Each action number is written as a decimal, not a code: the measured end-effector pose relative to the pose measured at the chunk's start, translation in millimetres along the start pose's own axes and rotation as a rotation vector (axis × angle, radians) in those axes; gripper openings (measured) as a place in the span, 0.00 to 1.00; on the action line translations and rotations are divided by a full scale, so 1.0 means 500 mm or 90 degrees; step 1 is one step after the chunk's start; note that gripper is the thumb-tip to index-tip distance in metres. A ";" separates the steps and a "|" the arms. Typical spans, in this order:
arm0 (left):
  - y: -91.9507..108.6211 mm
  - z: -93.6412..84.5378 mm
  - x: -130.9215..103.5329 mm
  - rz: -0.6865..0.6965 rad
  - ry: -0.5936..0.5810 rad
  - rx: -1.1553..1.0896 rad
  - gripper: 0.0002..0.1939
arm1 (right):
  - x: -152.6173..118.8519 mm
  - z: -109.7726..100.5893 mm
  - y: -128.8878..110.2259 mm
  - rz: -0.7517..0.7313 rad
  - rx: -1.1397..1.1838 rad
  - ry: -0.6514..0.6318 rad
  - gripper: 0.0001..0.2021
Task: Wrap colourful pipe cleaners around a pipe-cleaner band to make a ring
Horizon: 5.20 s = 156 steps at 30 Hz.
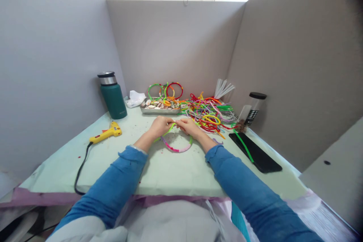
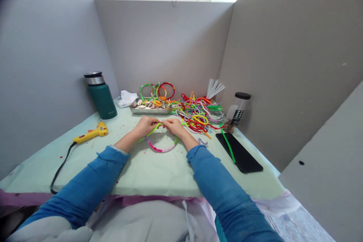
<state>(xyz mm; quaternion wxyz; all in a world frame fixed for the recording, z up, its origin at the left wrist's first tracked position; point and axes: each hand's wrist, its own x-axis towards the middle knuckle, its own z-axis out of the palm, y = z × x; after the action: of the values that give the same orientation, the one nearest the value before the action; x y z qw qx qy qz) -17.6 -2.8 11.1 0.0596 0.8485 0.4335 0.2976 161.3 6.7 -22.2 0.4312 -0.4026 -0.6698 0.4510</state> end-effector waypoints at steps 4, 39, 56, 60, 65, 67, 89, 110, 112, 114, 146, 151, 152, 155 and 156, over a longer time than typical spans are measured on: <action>0.008 -0.002 0.004 -0.096 -0.030 -0.086 0.16 | 0.000 0.000 0.000 -0.004 -0.016 -0.006 0.19; 0.010 -0.010 0.001 -0.368 -0.157 -0.532 0.24 | -0.008 0.003 -0.004 -0.043 -0.020 -0.011 0.20; 0.006 -0.008 0.005 -0.426 -0.163 -0.591 0.17 | -0.007 0.003 -0.006 -0.028 0.050 -0.001 0.19; 0.009 -0.010 0.003 -0.338 -0.063 -0.554 0.23 | -0.002 -0.004 -0.004 -0.004 0.137 0.041 0.18; 0.008 -0.003 0.008 -0.230 0.037 -0.477 0.22 | 0.002 -0.008 -0.002 0.022 0.178 0.064 0.19; 0.004 0.004 0.011 -0.202 0.043 -0.414 0.21 | 0.002 -0.008 -0.001 0.019 0.167 0.064 0.19; 0.005 0.013 0.000 -0.033 0.083 0.105 0.15 | -0.001 0.002 -0.004 0.008 0.093 0.038 0.18; -0.012 0.020 0.008 -0.063 0.017 0.022 0.15 | -0.003 0.004 -0.007 0.009 0.056 0.041 0.17; -0.010 0.018 0.008 -0.085 0.001 -0.005 0.16 | -0.003 0.004 -0.008 0.009 0.059 0.041 0.17; -0.006 0.016 0.009 -0.104 -0.009 -0.033 0.15 | -0.003 0.003 -0.008 0.008 0.060 0.039 0.17; 0.008 -0.008 0.001 -0.276 -0.173 -0.460 0.18 | -0.005 0.003 -0.006 -0.010 0.007 0.022 0.18; 0.007 -0.007 0.003 -0.237 -0.141 -0.439 0.15 | -0.001 0.003 0.000 -0.009 0.004 0.024 0.19; 0.006 -0.004 0.003 -0.224 -0.141 -0.420 0.17 | 0.000 0.003 0.002 -0.008 0.003 0.023 0.19; 0.000 0.005 0.005 -0.168 -0.129 -0.328 0.21 | 0.002 0.002 0.004 -0.005 0.004 0.022 0.19; -0.003 0.007 0.006 -0.149 -0.116 -0.286 0.22 | 0.003 0.002 0.005 -0.003 0.005 0.023 0.19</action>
<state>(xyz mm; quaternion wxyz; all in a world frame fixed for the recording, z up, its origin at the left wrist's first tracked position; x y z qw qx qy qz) -15.2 0.7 8.8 0.3193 0.7814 0.4443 0.3000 160.1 8.2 -24.4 0.4460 -0.4078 -0.6608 0.4452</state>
